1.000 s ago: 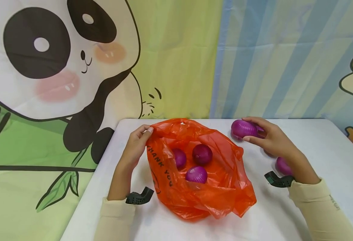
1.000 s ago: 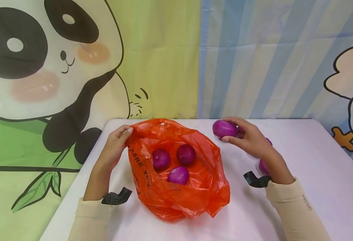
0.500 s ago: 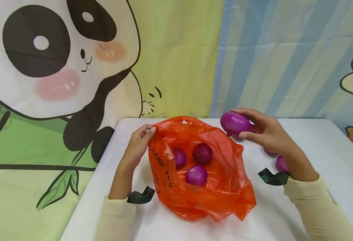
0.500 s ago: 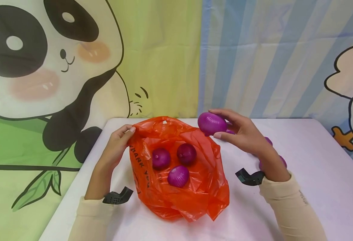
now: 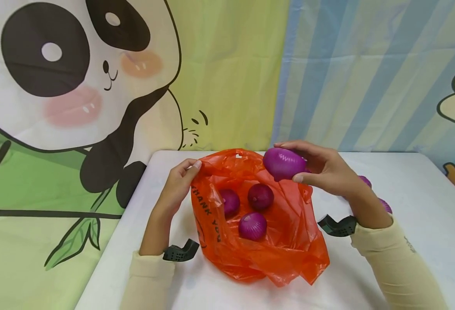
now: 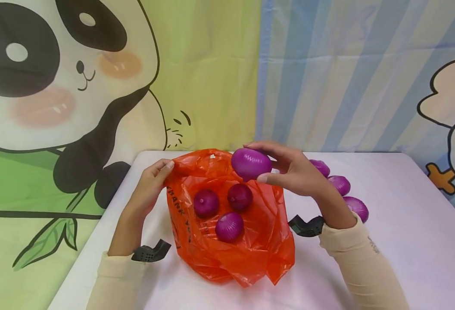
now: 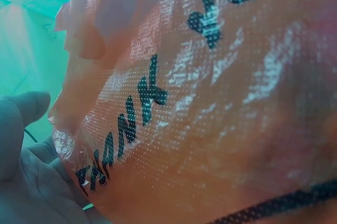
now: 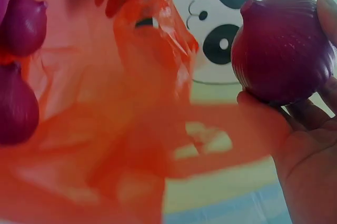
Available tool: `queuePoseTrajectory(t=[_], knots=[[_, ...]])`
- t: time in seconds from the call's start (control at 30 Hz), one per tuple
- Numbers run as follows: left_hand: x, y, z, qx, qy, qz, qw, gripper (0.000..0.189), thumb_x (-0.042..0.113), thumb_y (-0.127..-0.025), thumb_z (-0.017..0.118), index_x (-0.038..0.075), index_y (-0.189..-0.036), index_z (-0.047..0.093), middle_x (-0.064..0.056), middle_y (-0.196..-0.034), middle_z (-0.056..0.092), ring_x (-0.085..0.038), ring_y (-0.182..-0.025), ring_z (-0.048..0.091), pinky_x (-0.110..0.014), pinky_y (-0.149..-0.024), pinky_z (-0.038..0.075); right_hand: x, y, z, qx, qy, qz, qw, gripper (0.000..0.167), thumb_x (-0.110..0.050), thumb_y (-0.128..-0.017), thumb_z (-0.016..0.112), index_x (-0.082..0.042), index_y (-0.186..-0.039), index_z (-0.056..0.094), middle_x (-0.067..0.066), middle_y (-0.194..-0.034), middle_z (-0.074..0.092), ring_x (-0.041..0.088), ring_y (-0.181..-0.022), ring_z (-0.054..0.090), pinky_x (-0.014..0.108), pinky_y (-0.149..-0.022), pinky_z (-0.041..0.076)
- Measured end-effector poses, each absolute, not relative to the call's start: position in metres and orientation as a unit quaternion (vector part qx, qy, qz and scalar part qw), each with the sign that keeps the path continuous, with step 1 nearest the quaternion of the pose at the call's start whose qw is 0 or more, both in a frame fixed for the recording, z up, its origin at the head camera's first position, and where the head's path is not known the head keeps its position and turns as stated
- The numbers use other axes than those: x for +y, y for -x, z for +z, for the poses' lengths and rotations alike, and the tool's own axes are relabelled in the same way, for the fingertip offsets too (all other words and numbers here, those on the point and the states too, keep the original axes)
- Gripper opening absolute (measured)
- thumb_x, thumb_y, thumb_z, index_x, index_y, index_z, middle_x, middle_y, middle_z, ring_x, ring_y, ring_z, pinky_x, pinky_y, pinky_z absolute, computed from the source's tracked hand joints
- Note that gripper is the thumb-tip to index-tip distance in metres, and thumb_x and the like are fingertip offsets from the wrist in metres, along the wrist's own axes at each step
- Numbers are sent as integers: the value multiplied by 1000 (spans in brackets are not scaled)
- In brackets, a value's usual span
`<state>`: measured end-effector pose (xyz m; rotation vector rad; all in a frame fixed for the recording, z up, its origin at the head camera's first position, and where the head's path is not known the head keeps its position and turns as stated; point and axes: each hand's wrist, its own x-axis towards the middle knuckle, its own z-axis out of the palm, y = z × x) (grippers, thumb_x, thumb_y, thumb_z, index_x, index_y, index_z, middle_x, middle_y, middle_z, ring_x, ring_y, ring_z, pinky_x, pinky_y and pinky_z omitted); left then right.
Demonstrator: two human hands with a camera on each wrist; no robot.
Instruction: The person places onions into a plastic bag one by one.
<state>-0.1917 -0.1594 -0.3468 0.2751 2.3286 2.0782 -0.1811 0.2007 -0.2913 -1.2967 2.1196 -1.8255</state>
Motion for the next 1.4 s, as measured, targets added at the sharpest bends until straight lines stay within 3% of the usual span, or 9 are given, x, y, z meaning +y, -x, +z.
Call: queuePoseTrajectory(t=[0.23,0.5,0.73,0.87,1.03,1.4], knots=[[-162,192,-349,740,-92,667,-7,35,36,-100,55,3,-108,61,-12,-94,64,-25,-88,58,-42,-93,43,177,187,-306,676,470,-563,74,60,0,-86,72,1,-140,47,15,-142,47,35,-122,51,47,-86,51],[-160,193,-347,740,-99,665,-9,35,35,-100,55,1,-106,64,-11,-93,64,-25,-90,56,-41,-91,44,160,186,-318,723,449,-512,114,57,-4,-86,73,-10,-139,52,6,-141,48,23,-126,49,40,-95,47],[-159,193,-347,739,-103,665,-15,37,35,-99,57,0,-105,66,-12,-90,65,-25,-88,57,-41,-91,45,150,183,-311,722,466,-500,109,60,-5,-85,75,-11,-139,51,4,-141,48,23,-125,50,39,-94,48],[-159,193,-347,739,-102,666,-15,36,34,-99,57,0,-105,67,-9,-88,66,-24,-87,58,-41,-90,46,142,183,-311,742,467,-466,116,58,-14,-85,76,-14,-138,53,2,-139,50,21,-123,51,38,-90,51],[-159,193,-347,738,-102,667,-17,36,32,-99,57,-1,-105,67,-9,-87,66,-23,-85,57,-39,-88,47,138,187,-321,784,474,-389,94,56,-25,-85,77,-13,-136,56,4,-137,53,24,-124,51,37,-89,51],[-158,194,-348,744,-99,661,-13,36,34,-99,57,1,-107,67,-9,-91,66,-25,-89,58,-40,-91,46,132,199,-348,810,458,-348,117,54,-30,-87,75,-11,-134,56,3,-131,57,20,-118,54,37,-94,48]])
